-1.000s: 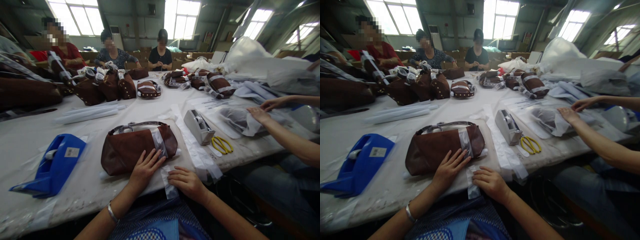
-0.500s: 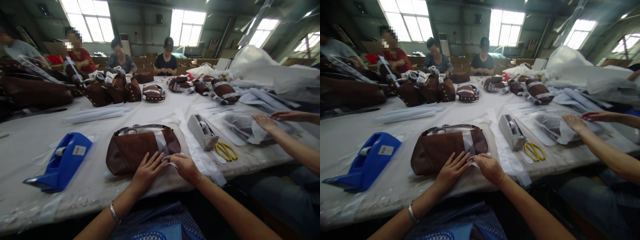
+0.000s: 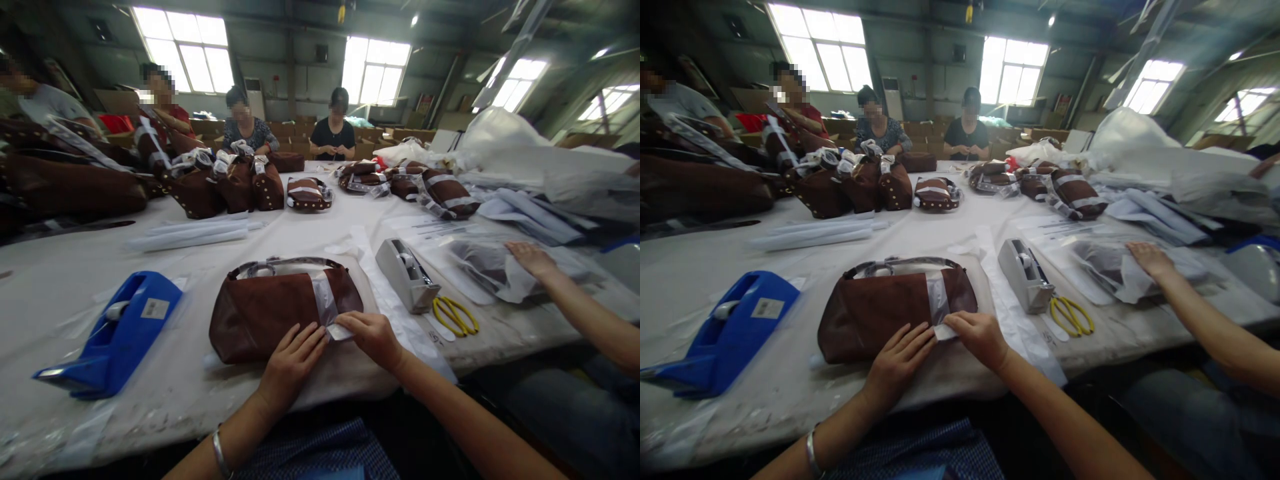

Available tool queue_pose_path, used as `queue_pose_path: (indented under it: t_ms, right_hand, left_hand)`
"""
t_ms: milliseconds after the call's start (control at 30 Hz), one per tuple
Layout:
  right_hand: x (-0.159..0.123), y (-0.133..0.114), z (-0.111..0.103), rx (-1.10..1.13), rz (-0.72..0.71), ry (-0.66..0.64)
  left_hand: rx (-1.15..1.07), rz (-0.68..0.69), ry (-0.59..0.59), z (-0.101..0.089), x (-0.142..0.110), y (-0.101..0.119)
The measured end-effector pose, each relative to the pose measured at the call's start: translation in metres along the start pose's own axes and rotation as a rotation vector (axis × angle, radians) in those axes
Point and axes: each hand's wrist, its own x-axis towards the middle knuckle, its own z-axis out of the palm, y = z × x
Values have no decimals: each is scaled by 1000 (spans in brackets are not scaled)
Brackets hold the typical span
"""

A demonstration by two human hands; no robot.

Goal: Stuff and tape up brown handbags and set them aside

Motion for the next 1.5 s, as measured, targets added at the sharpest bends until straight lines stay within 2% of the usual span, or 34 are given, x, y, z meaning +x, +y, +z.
queue_pose_path:
  t_ms: [100,267,600,833,1033,1200,1300,1400,1467,1500]
  right_hand:
    - [10,6,1,27,8,-41]
    - [22,12,5,40,133,-94]
    - [30,12,12,-156,275,-210]
    - [45,21,9,24,449,-267]
    - [51,30,11,-24,507,-229]
    - [43,26,12,-1,563,-98]
    - [28,27,-8,-26,532,4]
    - [4,44,-49,-175,474,146]
    - [-14,63,-82,-274,522,245]
    - [-22,73,-97,-287,607,280]
  left_hand:
    - [-6,-22,3,0,-1,1]
    - [-26,-23,38,2,-2,0]
    - [-90,-67,18,2,1,1]
    - [-48,-26,-90,-11,13,-1]
    - [-41,-128,-300,-13,22,4]
    - [-79,-206,-295,-13,20,7]
    - [-98,-234,-272,-11,20,8]
    - [-111,-261,-259,-8,20,8]
    - [-116,-268,-242,-7,20,7]
    - [-120,-266,-226,-6,20,7]
